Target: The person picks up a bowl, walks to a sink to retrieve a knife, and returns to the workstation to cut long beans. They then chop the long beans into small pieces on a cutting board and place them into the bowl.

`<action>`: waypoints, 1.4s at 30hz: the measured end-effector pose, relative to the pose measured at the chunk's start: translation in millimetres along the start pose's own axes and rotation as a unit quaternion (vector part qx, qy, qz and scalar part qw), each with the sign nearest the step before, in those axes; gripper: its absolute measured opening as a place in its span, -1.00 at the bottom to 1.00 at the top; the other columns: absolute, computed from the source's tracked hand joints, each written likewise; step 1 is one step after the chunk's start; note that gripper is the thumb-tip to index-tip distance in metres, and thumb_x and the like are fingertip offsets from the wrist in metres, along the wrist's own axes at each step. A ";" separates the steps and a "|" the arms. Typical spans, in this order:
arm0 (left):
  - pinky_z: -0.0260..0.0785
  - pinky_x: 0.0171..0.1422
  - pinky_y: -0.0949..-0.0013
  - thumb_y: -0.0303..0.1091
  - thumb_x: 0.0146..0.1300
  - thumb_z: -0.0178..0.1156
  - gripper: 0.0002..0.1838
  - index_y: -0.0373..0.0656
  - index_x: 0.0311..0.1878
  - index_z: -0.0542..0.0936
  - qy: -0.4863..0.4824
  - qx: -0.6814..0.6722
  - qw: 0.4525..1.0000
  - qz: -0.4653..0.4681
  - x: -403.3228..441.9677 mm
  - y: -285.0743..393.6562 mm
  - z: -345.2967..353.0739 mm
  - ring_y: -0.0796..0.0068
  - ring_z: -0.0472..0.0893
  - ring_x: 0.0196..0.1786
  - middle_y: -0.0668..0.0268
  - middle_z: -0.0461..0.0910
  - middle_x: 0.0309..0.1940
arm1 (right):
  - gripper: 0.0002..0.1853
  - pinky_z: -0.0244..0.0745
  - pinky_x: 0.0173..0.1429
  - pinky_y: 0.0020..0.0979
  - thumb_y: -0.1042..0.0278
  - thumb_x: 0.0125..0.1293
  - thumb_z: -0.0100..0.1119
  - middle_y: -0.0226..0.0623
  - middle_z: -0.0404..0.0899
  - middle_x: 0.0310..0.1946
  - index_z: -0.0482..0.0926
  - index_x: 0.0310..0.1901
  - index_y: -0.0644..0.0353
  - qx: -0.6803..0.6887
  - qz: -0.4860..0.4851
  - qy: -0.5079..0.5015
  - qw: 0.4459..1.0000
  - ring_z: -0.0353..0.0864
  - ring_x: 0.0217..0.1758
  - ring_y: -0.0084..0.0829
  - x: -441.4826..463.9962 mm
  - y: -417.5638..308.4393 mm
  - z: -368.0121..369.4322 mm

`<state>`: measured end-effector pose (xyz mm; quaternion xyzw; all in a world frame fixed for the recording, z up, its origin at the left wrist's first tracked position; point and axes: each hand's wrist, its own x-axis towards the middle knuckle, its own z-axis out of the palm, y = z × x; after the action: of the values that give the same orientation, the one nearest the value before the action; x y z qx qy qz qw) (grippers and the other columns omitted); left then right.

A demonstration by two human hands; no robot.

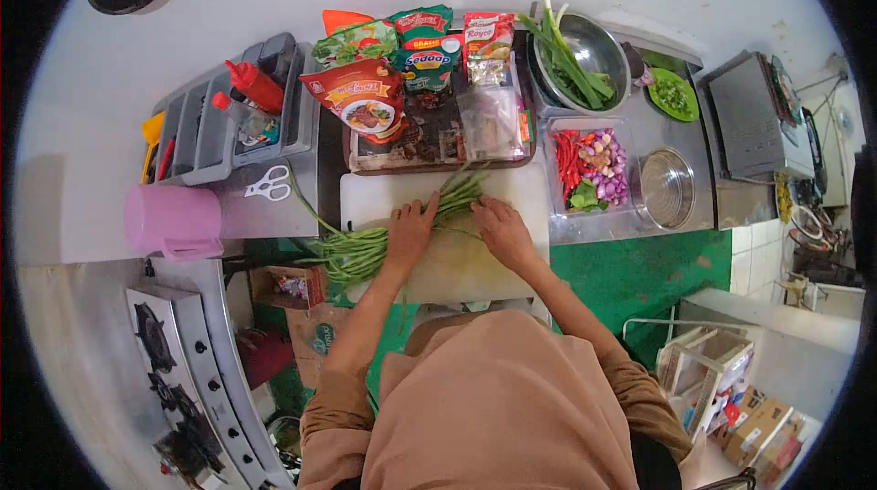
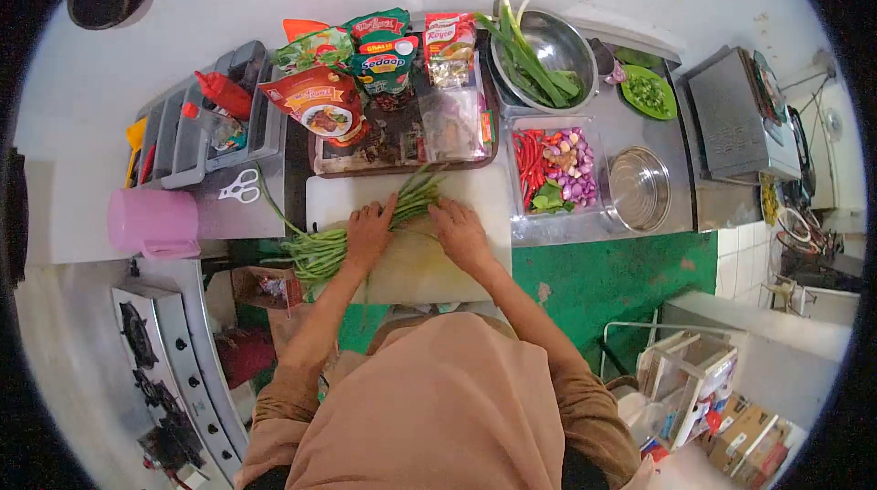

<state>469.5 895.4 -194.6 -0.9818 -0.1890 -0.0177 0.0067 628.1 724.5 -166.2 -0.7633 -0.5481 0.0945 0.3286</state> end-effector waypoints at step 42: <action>0.16 0.30 0.03 -0.47 -0.06 0.23 -0.58 -0.21 -0.03 0.51 0.025 -0.094 0.987 -0.126 -94.9 -49.0 -14.4 0.16 0.47 0.05 0.17 0.52 -0.16 | -0.79 0.39 0.03 -0.25 0.40 0.08 0.12 -0.21 0.52 -0.24 0.52 -0.20 0.18 -0.258 -0.219 -0.237 0.911 0.55 -0.09 -0.26 67.3 -50.3 61.5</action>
<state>362.8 905.4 -183.5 -0.9457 -0.3084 -0.0602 -0.0835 583.8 818.7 -168.3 -0.6377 -0.7684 0.0537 -0.0064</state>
